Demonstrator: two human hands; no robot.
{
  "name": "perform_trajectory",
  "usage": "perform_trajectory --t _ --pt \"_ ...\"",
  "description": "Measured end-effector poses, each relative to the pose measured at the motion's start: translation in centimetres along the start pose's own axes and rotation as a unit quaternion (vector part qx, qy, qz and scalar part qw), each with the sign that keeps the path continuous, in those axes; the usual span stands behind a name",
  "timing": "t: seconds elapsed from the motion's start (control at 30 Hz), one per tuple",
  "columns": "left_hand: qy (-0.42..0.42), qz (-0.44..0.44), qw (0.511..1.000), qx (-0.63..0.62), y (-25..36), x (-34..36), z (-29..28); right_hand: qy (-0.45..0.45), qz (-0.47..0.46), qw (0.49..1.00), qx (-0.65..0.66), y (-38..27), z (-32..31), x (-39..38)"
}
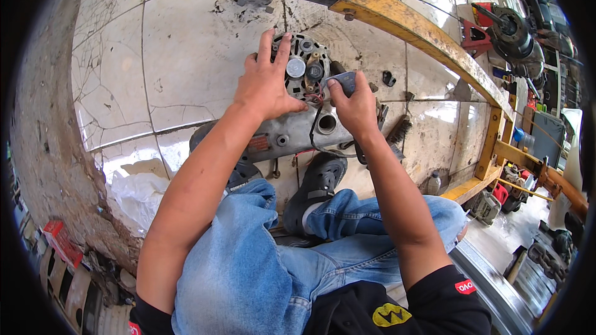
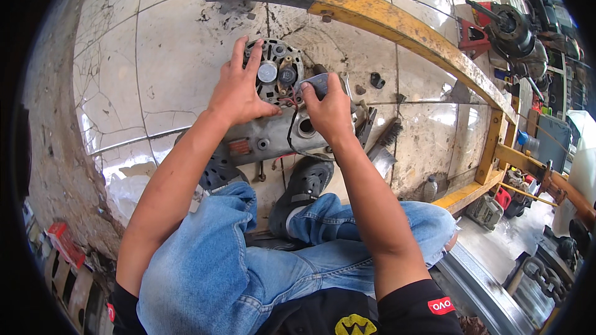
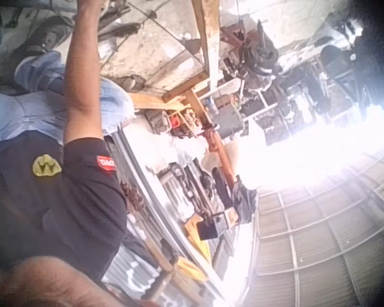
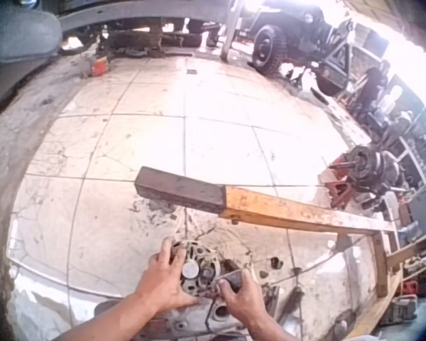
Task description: The person sits on the floor and uses a hammer and a metal rod to tap and adjust a circular motor component. They repeatedly strike the component to loosen or align internal parts while holding it steady with the other hand.
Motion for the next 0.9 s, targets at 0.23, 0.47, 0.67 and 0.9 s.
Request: perform_trajectory --t 0.23,0.47,0.67,0.9 --pt "-0.006 0.014 1.0 0.003 0.4 -0.2 -0.2 -0.004 0.005 1.0 0.006 0.6 0.0 0.1" --pt "0.008 0.016 1.0 0.001 0.2 -0.3 -0.1 -0.006 -0.022 1.0 -0.008 -0.5 0.1 -0.3" --pt "0.005 0.017 1.0 -0.001 0.4 -0.3 -0.4 0.004 -0.004 1.0 0.017 0.6 0.1 0.0" --pt "-0.01 0.007 1.0 0.007 0.4 -0.3 -0.2 -0.006 -0.015 1.0 -0.013 -0.3 0.1 -0.1"
Point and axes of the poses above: each hand's wrist, its own x-axis towards the middle knuckle, its own z-axis out of the palm, y = z × x, the point moved 9 cm from there along x, towards the middle knuckle, and after that the axes turned 15 degrees about -y, right-handed, at the moved point
